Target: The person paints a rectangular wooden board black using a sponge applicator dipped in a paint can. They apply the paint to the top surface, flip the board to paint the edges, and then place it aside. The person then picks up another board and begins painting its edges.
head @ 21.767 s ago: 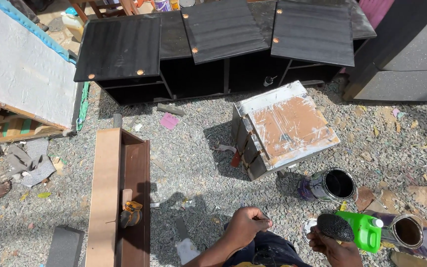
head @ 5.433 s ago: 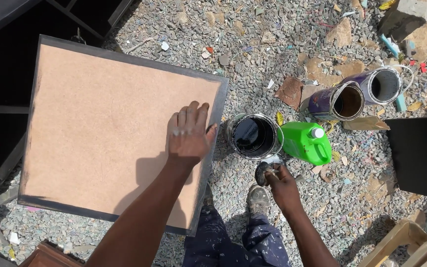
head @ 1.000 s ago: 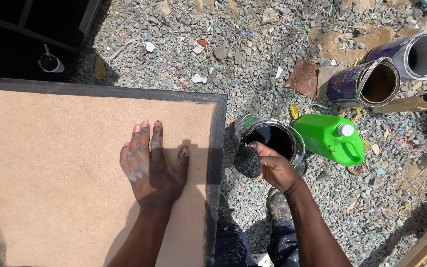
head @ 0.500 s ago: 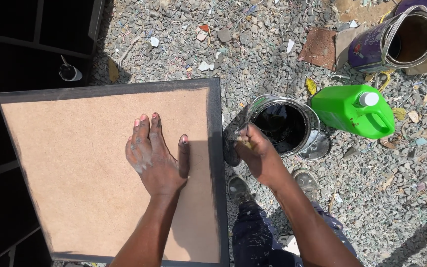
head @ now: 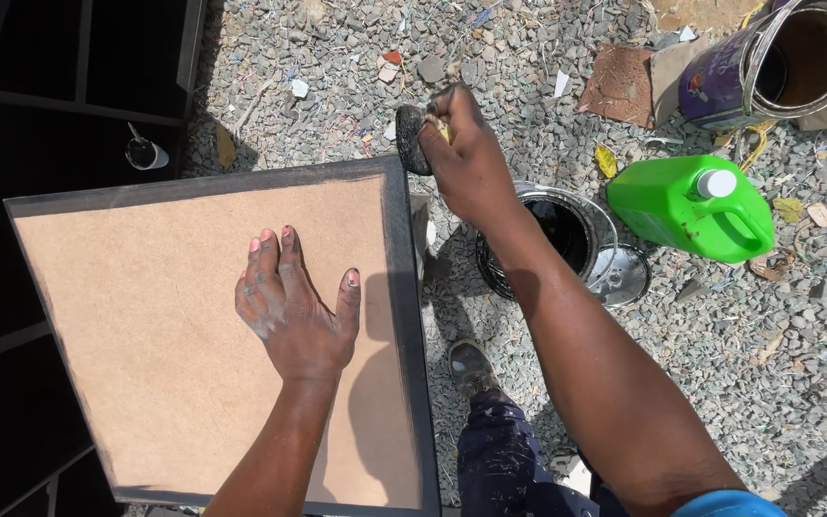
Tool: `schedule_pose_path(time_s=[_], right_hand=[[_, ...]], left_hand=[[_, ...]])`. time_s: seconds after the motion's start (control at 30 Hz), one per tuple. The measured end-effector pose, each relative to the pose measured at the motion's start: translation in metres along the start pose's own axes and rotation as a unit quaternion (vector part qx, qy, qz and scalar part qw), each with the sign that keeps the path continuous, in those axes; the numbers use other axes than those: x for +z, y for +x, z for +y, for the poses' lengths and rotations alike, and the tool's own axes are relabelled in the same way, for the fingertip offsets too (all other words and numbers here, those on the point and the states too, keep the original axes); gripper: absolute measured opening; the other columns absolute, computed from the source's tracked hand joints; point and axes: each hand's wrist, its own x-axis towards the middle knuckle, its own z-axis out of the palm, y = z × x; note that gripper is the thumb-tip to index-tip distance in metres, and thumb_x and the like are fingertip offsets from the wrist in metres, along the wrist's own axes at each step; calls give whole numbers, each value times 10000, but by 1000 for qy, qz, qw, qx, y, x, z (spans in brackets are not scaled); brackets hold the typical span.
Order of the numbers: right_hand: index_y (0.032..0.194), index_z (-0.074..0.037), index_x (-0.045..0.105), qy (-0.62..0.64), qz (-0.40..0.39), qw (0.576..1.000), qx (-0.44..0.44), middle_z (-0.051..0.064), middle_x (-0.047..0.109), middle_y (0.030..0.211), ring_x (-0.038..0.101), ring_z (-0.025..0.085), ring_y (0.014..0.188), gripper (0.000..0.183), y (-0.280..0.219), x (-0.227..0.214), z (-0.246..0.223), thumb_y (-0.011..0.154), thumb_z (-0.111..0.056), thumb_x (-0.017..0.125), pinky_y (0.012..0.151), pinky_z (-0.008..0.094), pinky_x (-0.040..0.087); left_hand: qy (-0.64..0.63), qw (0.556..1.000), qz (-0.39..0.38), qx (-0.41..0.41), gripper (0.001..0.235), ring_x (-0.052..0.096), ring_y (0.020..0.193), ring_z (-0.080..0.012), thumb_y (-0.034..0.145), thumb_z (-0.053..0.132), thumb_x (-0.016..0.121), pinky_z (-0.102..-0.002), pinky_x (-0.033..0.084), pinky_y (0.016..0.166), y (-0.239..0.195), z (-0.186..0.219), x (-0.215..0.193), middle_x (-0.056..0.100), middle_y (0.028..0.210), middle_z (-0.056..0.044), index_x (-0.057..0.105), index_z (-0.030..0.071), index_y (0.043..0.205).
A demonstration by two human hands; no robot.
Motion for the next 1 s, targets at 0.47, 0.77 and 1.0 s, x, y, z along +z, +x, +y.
schedule_pose_path(time_s=[0.47,0.77,1.0], right_hand=[[1352,-82,438,30,-249,951,183,278,337,1613,368,470,1464,451,-92,-22,-13,975,-327,458,1132,620,388],[969,-126,491,103,-244,936,231,246,704,1278,768,199,787,205,-363,31,83,988,-324,541,711,361,681],[1123,-142,481,137,-98,914,370,117,710,741,301,92,395,172,-292,39,47,1045,-288,527,372,254,226]], left_hand=[[-38,999,11,0,884,438,1465,-391,930,722,571,-612,318,1163,-2,-2,1,478,1543,-153,455,97,1545],[-82,996,-7,-35,875,370,1502,-349,922,739,582,-578,235,1208,-5,4,-5,434,1583,-142,500,105,1520],[-75,992,-15,-97,875,257,1563,-344,938,752,577,-591,160,1237,-14,11,-4,355,1663,-141,445,175,1583]])
